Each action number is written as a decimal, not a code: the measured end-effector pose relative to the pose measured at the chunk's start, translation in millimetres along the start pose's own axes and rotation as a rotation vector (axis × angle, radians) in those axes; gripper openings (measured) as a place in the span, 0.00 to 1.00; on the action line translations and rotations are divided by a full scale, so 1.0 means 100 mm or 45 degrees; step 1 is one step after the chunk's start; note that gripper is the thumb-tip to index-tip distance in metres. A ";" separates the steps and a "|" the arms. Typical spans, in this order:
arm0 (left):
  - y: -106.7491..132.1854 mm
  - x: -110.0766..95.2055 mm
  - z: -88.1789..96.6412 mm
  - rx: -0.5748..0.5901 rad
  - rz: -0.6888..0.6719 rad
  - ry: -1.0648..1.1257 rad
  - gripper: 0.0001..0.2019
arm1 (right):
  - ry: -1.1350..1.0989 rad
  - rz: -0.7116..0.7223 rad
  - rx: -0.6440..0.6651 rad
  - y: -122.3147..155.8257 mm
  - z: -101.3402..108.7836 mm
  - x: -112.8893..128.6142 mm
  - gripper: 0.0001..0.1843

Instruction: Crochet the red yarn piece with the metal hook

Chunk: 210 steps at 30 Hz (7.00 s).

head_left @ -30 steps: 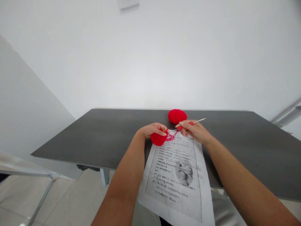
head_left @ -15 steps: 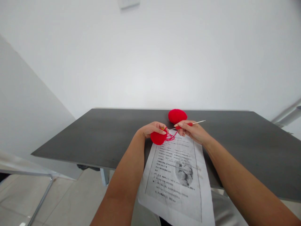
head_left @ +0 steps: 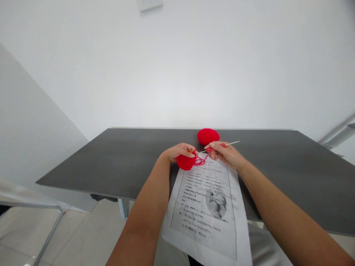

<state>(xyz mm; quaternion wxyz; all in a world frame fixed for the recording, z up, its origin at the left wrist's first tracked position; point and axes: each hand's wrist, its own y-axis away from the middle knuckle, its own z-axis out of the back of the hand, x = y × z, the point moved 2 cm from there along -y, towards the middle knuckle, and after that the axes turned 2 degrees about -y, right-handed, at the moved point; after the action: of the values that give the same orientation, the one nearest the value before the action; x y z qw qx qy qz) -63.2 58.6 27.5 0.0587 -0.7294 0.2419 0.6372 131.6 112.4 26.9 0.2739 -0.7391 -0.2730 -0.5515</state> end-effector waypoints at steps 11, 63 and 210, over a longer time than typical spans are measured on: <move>0.00 0.01 0.03 -0.018 0.000 -0.014 0.15 | 0.100 -0.010 -0.009 0.02 0.03 0.05 0.14; 0.00 0.03 -0.03 0.081 0.028 -0.032 0.15 | -0.098 -0.043 0.009 0.01 0.00 0.03 0.16; -0.28 0.02 -0.16 -0.416 -0.488 -0.075 0.18 | 0.342 0.383 -0.165 -0.02 -0.05 -0.04 0.09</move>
<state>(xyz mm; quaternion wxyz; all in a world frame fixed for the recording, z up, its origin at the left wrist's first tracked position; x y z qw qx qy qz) -36.9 76.2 22.2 0.0667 -0.7427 -0.0089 0.6662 126.3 109.8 24.4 0.3389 -0.7073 -0.0845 -0.6145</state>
